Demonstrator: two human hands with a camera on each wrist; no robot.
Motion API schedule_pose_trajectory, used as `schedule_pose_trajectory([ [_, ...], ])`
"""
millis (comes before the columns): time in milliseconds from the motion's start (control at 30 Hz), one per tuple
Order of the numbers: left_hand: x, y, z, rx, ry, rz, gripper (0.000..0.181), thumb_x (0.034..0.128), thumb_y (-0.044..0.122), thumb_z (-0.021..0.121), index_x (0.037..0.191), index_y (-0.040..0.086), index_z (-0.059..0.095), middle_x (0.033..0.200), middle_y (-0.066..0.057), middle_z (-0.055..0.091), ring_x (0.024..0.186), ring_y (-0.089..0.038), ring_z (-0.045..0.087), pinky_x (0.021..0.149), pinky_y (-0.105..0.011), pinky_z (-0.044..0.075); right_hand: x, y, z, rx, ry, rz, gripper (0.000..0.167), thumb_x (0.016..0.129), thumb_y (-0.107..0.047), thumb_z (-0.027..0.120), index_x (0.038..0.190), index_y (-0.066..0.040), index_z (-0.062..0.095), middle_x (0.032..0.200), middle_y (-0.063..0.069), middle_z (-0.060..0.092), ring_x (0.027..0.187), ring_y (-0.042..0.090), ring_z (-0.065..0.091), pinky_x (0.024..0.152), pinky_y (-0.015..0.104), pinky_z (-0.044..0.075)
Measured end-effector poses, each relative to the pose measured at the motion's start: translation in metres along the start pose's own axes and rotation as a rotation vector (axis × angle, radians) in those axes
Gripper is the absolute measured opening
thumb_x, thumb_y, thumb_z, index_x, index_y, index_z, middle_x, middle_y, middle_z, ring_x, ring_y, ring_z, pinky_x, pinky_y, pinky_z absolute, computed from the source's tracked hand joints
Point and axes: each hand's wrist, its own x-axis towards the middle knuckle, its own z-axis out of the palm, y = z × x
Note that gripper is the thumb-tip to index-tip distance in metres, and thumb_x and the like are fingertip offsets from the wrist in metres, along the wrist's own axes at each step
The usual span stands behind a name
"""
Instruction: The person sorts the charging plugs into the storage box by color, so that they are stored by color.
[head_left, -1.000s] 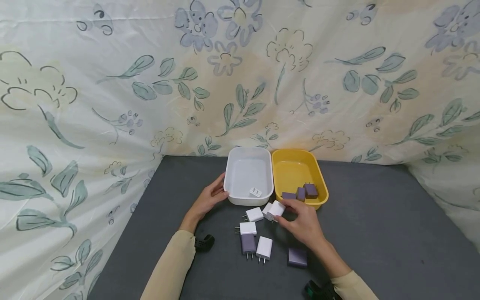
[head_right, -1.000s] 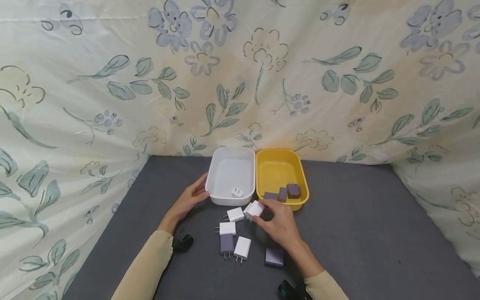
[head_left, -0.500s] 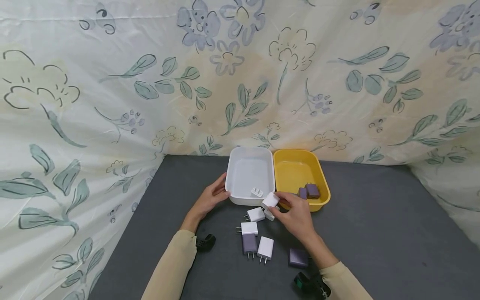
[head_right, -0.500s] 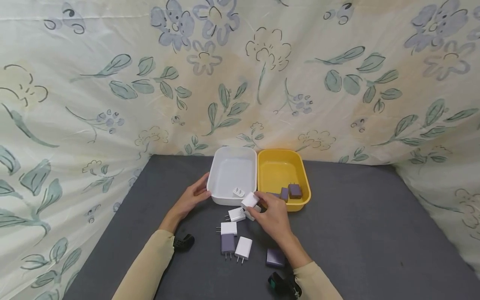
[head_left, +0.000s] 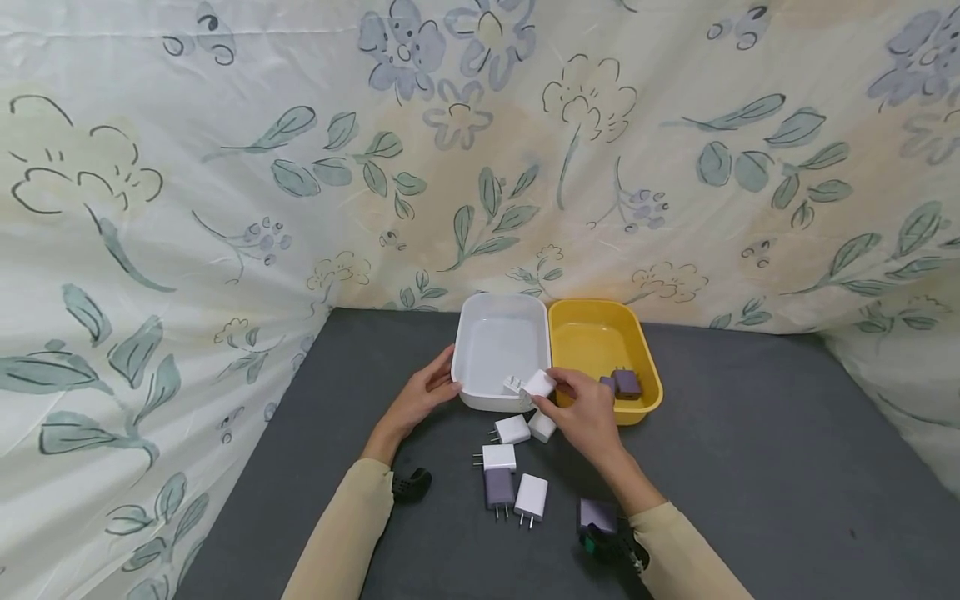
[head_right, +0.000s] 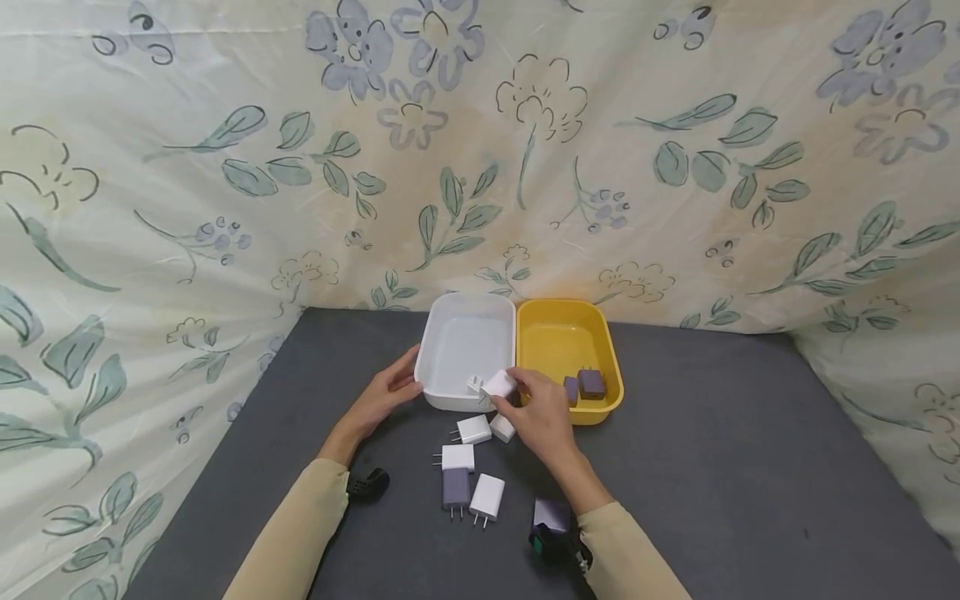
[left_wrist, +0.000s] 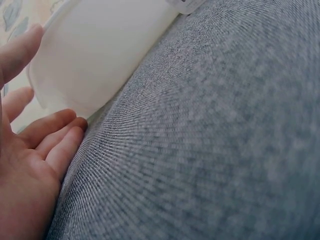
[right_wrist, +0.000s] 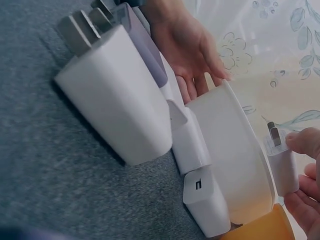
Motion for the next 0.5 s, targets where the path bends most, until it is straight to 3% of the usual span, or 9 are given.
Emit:
schedule_pose_trajectory([
  [267,-0.001,0.000,0.000,-0.011,-0.015,0.018,0.072,0.0957,0.016,0.063,0.156,0.023,0.024,0.151,-0.015,0.043,0.139,-0.031,0.043,0.110,-0.042,0.042,0.010,0.000,0.005,-0.007,-0.017,0.033,0.046,0.074,-0.020,0.086,0.112,-0.001,0.070,0.107,0.016,0.072,0.094,0.028,0.073,0.079,0.040,0.059],
  [500,0.001,-0.002,0.000,-0.024,-0.008,0.012,0.071,0.0947,0.017,0.065,0.154,0.028,0.028,0.150,-0.010,0.046,0.137,-0.026,0.046,0.107,-0.032,0.045,0.020,-0.003,0.012,0.011,-0.015,0.060,0.044,0.075,-0.021,0.085,0.112,-0.001,0.070,0.108,0.016,0.072,0.095,0.028,0.072,0.083,0.039,0.058],
])
